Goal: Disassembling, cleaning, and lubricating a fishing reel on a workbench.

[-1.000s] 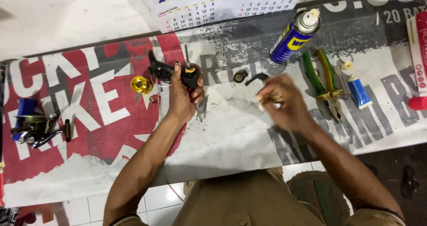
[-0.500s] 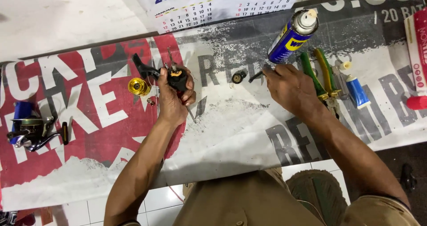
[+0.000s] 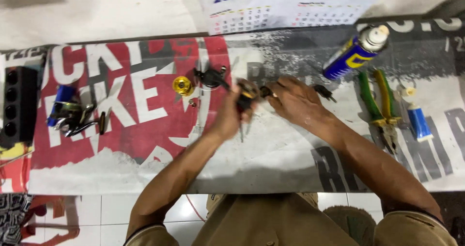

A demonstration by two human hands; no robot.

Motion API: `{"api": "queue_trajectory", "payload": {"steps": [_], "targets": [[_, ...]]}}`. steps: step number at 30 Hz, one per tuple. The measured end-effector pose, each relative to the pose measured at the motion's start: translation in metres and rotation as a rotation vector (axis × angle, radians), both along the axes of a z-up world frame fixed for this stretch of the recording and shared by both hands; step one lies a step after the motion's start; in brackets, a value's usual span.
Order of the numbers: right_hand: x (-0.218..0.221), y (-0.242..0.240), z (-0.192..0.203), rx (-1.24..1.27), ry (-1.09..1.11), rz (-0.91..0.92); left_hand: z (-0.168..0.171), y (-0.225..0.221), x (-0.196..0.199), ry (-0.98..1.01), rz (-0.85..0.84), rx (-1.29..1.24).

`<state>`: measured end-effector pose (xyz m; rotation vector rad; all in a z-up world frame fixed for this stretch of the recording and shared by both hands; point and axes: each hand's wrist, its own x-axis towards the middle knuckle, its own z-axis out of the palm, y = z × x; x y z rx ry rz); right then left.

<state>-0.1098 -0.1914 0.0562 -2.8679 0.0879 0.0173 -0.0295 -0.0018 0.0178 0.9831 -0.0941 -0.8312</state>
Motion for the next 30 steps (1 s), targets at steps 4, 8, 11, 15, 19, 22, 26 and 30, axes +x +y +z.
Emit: {"api": "queue_trajectory", "payload": {"steps": [4, 8, 11, 15, 19, 22, 26, 30], "targets": [[0.021, 0.012, -0.015, 0.195, -0.429, 0.465, 0.033, 0.001, -0.037, -0.15, -0.177, -0.1], [0.046, 0.046, -0.042, 0.399, -0.353, 0.404, 0.047, 0.003, -0.046, -0.32, -0.244, -0.275], [0.065, 0.072, -0.11, 0.456, -0.325, 0.299, 0.061, 0.006, -0.043, -0.371, -0.298, -0.317], [0.068, 0.081, -0.064, 0.306, -0.37, 0.335, 0.065, 0.009, -0.038, -0.37, -0.313, -0.34], [0.075, 0.091, -0.027, 0.649, -0.395, 0.358, 0.078, 0.012, -0.032, -0.37, -0.313, -0.33], [0.077, 0.076, -0.042, 0.357, -0.429, 0.439, 0.08, 0.014, -0.028, -0.346, -0.311, -0.327], [0.042, 0.052, 0.0, 0.353, -0.433, 0.364, 0.018, 0.004, -0.027, -0.148, -0.246, -0.304], [0.006, 0.031, 0.044, 0.326, -0.436, 0.178, -0.003, 0.003, -0.024, -0.057, -0.103, -0.252]]}}
